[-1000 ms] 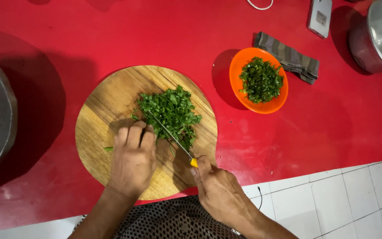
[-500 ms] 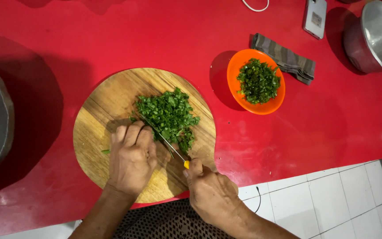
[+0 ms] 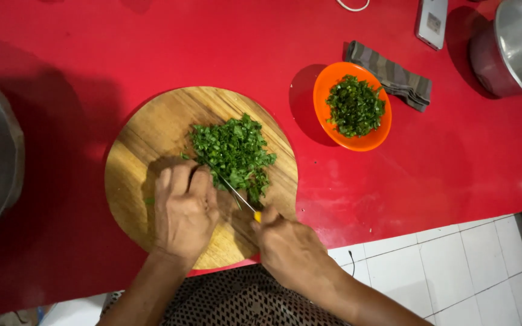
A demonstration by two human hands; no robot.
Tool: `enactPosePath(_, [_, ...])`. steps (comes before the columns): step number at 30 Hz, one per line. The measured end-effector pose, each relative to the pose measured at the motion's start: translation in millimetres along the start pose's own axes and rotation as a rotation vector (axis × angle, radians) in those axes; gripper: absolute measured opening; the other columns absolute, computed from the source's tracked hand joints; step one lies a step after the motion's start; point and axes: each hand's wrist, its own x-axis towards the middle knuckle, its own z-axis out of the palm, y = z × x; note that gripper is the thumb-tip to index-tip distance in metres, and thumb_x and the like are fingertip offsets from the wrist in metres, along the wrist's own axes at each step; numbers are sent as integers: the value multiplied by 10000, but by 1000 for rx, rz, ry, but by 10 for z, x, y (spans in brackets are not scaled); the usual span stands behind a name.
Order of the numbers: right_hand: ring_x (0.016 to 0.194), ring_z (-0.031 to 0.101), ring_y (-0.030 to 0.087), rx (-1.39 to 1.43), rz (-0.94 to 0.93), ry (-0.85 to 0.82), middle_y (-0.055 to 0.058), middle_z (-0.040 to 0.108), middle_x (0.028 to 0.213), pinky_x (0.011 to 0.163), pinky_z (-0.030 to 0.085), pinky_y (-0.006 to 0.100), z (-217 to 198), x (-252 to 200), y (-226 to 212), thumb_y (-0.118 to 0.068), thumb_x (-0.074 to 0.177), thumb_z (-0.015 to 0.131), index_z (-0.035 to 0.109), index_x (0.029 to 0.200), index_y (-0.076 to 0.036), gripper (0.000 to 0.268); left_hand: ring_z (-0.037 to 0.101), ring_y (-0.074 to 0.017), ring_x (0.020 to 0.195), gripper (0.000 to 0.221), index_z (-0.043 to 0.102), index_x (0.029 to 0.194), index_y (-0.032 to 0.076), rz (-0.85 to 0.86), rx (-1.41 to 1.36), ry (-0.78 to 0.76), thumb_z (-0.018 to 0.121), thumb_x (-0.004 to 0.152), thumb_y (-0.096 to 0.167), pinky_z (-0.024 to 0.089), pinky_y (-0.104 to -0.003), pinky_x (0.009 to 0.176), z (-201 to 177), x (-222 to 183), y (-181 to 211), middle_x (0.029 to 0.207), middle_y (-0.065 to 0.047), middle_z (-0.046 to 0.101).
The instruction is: Chopping green herbs into a fine mince on a wooden cutting board using a knife.
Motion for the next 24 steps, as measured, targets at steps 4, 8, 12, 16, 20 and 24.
enactPosePath(4, [546, 596, 389, -132, 13, -9, 125, 433, 879, 420, 555, 566, 128, -116, 137, 57, 835, 369, 513, 1351, -178, 585, 563, -332, 905, 225, 687, 975, 18, -31, -17, 40, 717, 786, -102, 517, -448, 800, -71, 44, 38, 1065, -154, 587])
enactPosePath(8, [627, 651, 463, 77, 138, -47, 178, 647, 794, 582, 536, 565, 40, -102, 100, -248, 1125, 343, 455, 1121, 2, 274, 570, -320, 949, 90, 685, 966, -6, -14, -97, 109, 697, 917, -80, 498, -426, 864, -9, 46, 23, 1002, -146, 621])
enactPosePath(12, [615, 660, 535, 170, 166, 36, 208, 674, 706, 527, 517, 606, -2, -95, -3, -317, 1119, 377, 418, 1146, -35, 286, 563, -283, 911, 117, 654, 903, 3, 15, -70, 104, 676, 882, -110, 476, -380, 840, -24, 38, 15, 937, -133, 635])
enactPosePath(16, [515, 655, 442, 95, 84, 31, 133, 659, 625, 457, 520, 548, 100, -33, 14, -243, 1126, 358, 423, 1147, -3, 250, 592, -278, 879, 129, 630, 852, 13, 39, -48, 74, 672, 871, -107, 470, -380, 841, -60, 66, 22, 911, -123, 648])
enactPosePath(20, [599, 654, 462, -8, 14, 74, 170, 598, 776, 492, 550, 570, 77, 63, -9, -203, 1081, 417, 513, 978, -13, 236, 560, -277, 887, 174, 619, 850, 29, 58, 7, 59, 699, 807, -119, 490, -372, 814, -64, 85, 7, 953, -119, 655])
enactPosePath(24, [654, 708, 443, -91, 7, 69, 133, 605, 781, 497, 564, 561, 39, 254, -99, -170, 1119, 407, 512, 957, -28, 240, 575, -290, 892, 138, 591, 855, 34, 66, -15, 43, 646, 915, -77, 482, -383, 855, -142, 129, 36, 950, -123, 646])
